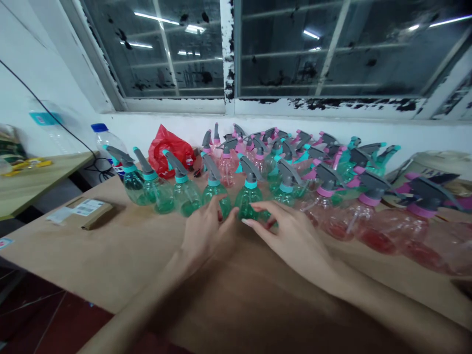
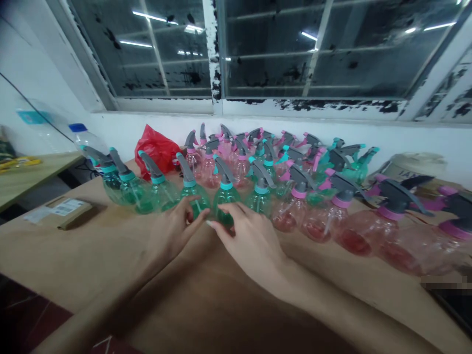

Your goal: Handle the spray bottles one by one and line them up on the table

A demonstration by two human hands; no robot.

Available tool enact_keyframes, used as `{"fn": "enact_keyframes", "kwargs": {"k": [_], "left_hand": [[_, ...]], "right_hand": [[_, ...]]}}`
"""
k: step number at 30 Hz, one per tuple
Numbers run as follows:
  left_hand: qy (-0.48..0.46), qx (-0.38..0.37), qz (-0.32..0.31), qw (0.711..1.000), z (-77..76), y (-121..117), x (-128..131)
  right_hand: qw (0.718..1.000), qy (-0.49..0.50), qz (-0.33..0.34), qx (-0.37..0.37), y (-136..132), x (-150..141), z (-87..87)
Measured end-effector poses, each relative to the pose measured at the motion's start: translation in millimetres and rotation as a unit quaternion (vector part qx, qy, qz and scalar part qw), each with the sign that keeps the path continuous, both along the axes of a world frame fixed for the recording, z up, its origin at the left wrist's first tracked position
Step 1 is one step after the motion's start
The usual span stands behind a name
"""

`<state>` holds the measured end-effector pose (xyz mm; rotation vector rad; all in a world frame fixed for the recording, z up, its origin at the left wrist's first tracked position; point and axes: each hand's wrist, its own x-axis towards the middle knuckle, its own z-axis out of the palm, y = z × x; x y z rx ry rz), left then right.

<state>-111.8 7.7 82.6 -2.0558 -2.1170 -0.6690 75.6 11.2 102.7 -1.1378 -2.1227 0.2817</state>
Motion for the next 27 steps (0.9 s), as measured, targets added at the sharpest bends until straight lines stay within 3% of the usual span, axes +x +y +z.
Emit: {"fn": "enact_keyframes", "kwargs": {"k": [5, 11, 16, 20, 27], "left_hand": [[0.025, -0.067, 0.042, 0.997, -0.4, 33, 35], [0.06, -0.101, 0.062, 0.991, 5.6, 45, 42], [0.062, -0.121, 0.054, 0.989, 4.4, 22, 38], [0.017, -0.1, 0.004, 0.995, -3.7, -7, 44], [-0.011, -0.14, -0.091, 0.986, -7.2, -52, 96]], "right_hand": [[0.994, -0.007, -0.044, -0.095, -22, 56, 3.3], [0.984, -0.001, -0.066, -0.165, -27, 91, 0.8], [0.986, 0.032, -0.031, -0.161, -16, 95, -0.1], [0.986, 0.056, 0.022, -0.155, -3, 90, -12.9], [0.972, 0.151, 0.115, -0.14, 1, 84, -25.0]]}}
